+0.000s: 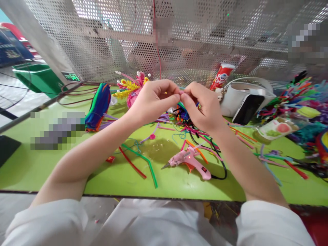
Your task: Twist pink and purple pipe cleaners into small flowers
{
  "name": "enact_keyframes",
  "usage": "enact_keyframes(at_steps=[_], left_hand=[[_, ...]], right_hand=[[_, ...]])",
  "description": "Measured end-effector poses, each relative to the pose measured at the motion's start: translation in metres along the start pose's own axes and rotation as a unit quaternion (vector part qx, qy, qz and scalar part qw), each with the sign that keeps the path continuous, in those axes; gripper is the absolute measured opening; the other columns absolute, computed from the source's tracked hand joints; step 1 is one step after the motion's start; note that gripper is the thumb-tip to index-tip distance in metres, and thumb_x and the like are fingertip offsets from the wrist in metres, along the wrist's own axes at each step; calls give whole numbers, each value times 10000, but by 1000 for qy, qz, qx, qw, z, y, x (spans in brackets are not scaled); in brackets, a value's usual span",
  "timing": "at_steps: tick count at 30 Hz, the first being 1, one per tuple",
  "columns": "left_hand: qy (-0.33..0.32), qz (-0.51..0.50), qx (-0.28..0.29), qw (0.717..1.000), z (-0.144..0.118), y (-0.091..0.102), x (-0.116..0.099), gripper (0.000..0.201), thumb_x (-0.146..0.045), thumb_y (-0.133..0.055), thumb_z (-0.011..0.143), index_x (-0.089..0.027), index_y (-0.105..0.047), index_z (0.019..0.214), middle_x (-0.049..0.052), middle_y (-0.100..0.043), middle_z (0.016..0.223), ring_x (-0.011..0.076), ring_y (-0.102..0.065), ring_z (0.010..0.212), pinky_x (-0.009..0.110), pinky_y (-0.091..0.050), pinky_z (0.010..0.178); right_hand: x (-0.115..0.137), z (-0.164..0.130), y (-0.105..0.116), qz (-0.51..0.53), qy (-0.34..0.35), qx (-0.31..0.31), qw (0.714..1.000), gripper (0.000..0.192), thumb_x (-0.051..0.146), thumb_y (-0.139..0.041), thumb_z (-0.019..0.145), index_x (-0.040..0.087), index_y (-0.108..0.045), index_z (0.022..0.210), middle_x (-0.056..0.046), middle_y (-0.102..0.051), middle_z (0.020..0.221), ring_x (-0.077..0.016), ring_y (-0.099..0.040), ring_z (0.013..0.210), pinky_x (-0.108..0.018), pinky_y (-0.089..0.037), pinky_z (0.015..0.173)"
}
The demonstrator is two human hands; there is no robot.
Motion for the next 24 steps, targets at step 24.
enact_keyframes(at_steps=[24], left_hand=[[-131,148,-1,980,-6,12,11,186,-396,-660,959,-211,-669,949,32,-661,839,110,-635,716,206,-512,540]], right_hand=[[7,6,7,328,-214,57,918,356,543,-683,964,235,-588,815,20,-587,700,-112,-529,615,-271,-456,580]])
Point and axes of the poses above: each hand's wrist, its own z-axis towards the middle knuckle, its own y-axis out of the back of the hand, x = y × z, the point moved 1 cm from there along z, towards the middle knuckle
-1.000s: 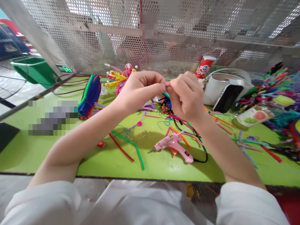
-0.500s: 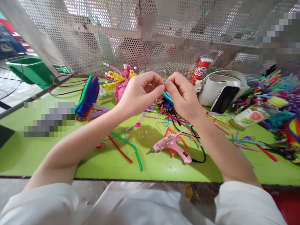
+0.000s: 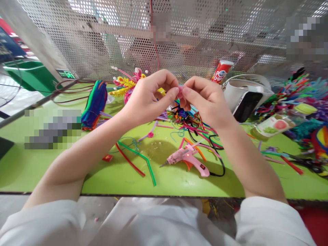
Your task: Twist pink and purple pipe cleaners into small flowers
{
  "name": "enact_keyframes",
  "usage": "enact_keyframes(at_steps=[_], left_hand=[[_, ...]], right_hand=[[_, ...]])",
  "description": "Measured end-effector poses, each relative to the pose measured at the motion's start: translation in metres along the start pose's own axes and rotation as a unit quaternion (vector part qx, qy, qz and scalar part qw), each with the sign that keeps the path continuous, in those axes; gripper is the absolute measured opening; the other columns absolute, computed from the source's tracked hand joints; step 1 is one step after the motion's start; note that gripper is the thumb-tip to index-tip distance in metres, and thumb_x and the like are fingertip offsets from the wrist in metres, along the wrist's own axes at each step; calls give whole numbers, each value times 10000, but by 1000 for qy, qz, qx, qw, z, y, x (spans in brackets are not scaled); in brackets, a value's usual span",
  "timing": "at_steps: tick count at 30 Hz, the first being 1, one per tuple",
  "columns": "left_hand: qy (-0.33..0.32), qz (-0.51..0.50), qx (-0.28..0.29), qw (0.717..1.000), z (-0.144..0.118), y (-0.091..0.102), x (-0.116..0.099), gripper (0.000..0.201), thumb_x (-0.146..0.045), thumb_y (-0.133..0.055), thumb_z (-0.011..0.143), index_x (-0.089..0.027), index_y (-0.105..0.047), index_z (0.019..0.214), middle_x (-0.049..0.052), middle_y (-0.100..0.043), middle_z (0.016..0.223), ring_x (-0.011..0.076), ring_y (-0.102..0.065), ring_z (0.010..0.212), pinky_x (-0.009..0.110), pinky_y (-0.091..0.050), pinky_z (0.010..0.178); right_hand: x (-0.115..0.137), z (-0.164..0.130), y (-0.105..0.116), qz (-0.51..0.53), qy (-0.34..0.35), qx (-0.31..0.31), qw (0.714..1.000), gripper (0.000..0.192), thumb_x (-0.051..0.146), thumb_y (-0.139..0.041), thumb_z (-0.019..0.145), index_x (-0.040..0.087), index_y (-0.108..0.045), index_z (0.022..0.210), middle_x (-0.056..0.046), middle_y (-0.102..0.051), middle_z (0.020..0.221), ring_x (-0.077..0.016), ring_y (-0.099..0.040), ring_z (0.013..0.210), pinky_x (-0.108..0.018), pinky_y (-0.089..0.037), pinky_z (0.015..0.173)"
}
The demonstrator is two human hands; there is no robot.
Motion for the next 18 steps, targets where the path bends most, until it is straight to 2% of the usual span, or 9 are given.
enact_keyframes(at_steps=[4,11,14,18], left_hand=[[8,-38,10,999,3,2,3,195,-408,-695,942,-215,-690,968,38,-678,879,118,-663,746,214,-547,567],[70,-190,30,979,15,3,5,185,-355,-668,945,-189,-725,886,22,-661,799,101,-639,596,227,-570,451],[66,-151,10,986,15,3,5,130,-308,-753,886,-182,-725,899,26,-696,816,101,-662,636,218,-589,519],[59,-96,14,994,13,4,5,201,-349,-798,855,-179,-719,925,34,-735,841,122,-697,701,239,-614,608]], right_hand=[[4,0,8,11,-9,23,1000,380,592,-738,908,230,-648,836,18,-640,695,-115,-568,610,-272,-490,582],[-7,4,0,-12,13,-39,999,378,587,-721,920,228,-667,813,26,-608,652,-100,-533,570,-260,-459,550],[-9,3,-2,-23,3,-43,999,389,599,-686,937,228,-675,820,22,-622,657,-98,-543,570,-254,-453,540],[-7,2,5,-16,-7,-17,1000,381,550,-625,1000,225,-675,808,13,-654,704,-108,-596,627,-255,-502,596]])
Point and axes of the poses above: each hand's wrist, its own z-axis towards the middle knuckle, its own y-axis out of the back of the hand, x = y × z, the point moved 1 cm from there along z, towards the middle knuckle
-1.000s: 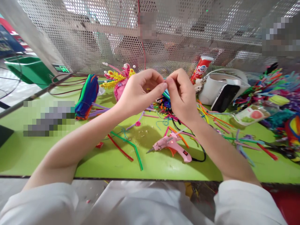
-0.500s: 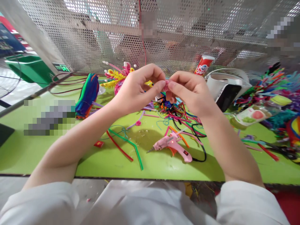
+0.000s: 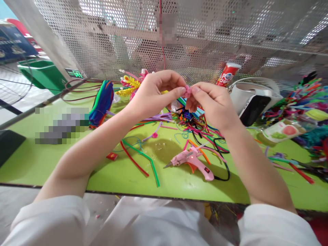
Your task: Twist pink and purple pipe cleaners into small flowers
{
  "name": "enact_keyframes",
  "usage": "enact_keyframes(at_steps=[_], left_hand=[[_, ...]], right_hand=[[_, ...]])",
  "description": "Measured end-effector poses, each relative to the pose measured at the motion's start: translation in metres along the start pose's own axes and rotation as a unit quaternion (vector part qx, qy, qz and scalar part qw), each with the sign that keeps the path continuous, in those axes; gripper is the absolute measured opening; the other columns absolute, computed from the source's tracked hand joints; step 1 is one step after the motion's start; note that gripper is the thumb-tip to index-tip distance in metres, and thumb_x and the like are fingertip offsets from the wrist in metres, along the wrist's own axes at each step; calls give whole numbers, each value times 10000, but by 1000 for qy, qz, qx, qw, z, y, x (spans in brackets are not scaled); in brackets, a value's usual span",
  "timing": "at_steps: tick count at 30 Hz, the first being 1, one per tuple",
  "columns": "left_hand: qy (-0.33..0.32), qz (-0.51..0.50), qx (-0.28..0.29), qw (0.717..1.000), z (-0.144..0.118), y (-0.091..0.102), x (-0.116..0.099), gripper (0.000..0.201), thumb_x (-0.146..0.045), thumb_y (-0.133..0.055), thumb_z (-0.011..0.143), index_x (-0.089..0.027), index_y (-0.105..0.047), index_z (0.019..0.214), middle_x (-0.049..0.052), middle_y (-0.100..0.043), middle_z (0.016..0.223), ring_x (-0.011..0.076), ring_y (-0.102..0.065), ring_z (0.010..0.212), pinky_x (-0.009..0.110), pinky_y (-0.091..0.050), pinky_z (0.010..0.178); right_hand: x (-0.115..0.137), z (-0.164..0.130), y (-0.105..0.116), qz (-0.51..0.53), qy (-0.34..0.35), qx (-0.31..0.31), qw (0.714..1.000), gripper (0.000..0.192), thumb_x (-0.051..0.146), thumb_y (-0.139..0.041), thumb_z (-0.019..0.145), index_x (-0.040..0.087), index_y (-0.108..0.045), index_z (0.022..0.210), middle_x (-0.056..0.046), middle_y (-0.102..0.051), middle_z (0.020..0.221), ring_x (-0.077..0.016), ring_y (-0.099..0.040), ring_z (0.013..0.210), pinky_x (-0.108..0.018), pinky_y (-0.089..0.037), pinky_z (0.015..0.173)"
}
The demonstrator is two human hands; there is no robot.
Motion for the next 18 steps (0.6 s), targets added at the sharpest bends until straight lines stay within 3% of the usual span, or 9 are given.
enact_keyframes(at_steps=[5,11,18], left_hand=[[-16,12,3,1000,0,0,0,165,-337,-769,894,-180,-739,937,39,-757,864,112,-684,629,251,-602,574],[23,-46,6,999,3,1,3,167,-347,-682,946,-196,-744,913,16,-733,839,118,-719,684,207,-584,513],[25,-17,0,1000,3,0,1,119,-291,-737,895,-178,-722,861,-12,-646,655,70,-601,551,188,-516,497]], right_hand=[[4,0,8,-13,26,-26,999,190,404,-719,967,223,-722,911,14,-688,773,-113,-634,695,-257,-541,656],[0,2,1,16,-2,-40,999,299,480,-797,888,219,-664,831,21,-645,697,-102,-592,598,-263,-532,588],[-4,4,-4,51,-23,-44,997,313,493,-801,883,218,-669,814,29,-644,673,-95,-586,569,-262,-530,561]])
Point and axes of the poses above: each hand's wrist, its own z-axis towards the middle knuckle, its own y-axis out of the back of the hand, x = y × z, the point moved 1 cm from there along z, towards the middle knuckle
